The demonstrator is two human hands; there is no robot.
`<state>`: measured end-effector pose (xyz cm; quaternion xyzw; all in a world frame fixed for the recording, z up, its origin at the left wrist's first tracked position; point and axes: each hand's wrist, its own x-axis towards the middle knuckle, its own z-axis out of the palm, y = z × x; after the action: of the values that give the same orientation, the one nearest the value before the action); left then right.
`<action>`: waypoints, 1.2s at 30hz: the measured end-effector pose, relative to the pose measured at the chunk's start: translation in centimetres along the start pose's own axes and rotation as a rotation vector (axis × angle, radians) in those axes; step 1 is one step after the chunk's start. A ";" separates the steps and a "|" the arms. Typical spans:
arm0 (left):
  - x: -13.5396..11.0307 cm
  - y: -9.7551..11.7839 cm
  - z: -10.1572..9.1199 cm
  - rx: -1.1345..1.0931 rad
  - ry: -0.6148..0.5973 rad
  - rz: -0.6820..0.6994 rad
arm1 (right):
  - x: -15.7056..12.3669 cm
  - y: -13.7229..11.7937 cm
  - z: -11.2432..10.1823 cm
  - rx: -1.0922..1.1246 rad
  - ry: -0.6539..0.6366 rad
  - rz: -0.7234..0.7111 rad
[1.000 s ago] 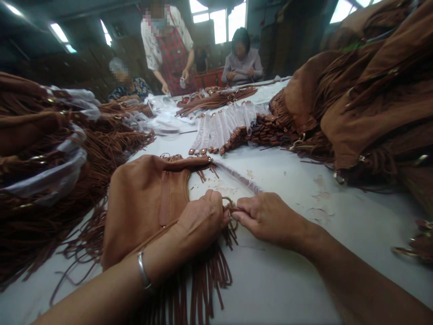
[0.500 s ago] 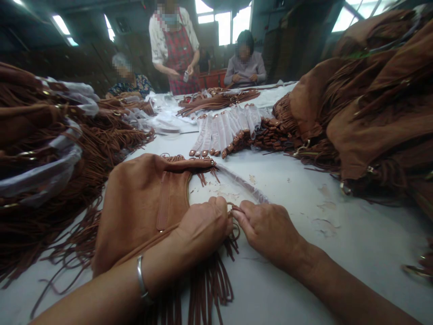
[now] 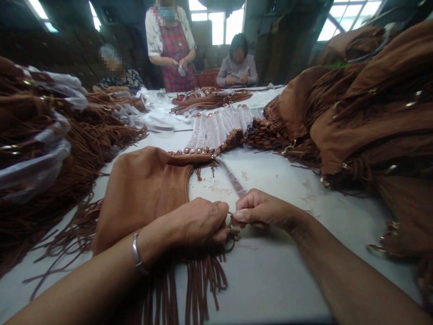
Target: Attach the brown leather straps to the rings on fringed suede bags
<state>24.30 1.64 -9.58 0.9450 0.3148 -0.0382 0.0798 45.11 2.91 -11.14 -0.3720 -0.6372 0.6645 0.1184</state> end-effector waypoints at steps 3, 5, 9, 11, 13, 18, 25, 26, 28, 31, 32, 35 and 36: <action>-0.1 0.4 0.0 0.040 -0.003 0.014 | 0.1 0.3 -0.4 -0.069 -0.059 -0.024; 0.1 0.7 0.3 0.053 0.023 -0.054 | 0.2 0.1 -0.2 -0.155 0.011 -0.066; 0.7 0.8 0.9 0.035 0.108 -0.340 | 0.7 -0.5 1.5 -0.546 0.449 -0.210; 1.0 0.5 0.9 -0.016 0.111 -0.364 | 0.9 -0.7 2.5 -0.705 0.610 -0.226; 1.0 0.0 0.8 -0.088 0.093 -0.306 | 1.1 -0.6 3.1 -0.726 0.668 -0.220; 0.6 -1.0 0.4 -0.186 0.032 -0.115 | 1.2 0.1 2.4 -0.474 0.525 -0.271; 0.1 -0.1 -0.1 -0.103 -0.026 0.073 | 0.9 0.4 0.3 -0.047 0.069 -0.226; 0.1 0.1 -0.2 -0.083 -0.024 0.088 | 0.8 0.4 0.1 -0.031 0.034 -0.202; 0.0 0.3 -0.2 -0.059 -0.009 0.087 | 0.7 0.5 -0.2 -0.020 0.027 -0.170; -0.2 0.6 0.0 -0.026 0.024 0.031 | 0.3 0.3 -0.2 -0.031 0.071 -0.172; -0.2 0.7 0.0 -0.012 0.031 0.018 | 0.1 0.2 -0.2 -0.031 0.068 -0.172; -0.1 1.0 0.0 0.010 0.043 0.008 | -0.1 -0.2 0.3 -0.001 0.057 -0.153; -0.1 1.0 0.0 0.011 0.045 -0.002 | -0.1 -0.3 0.5 0.025 0.071 -0.149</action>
<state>24.83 0.76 -9.47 0.9458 0.3171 -0.0186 0.0674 44.77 2.50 -10.87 -0.3456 -0.6502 0.6480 0.1947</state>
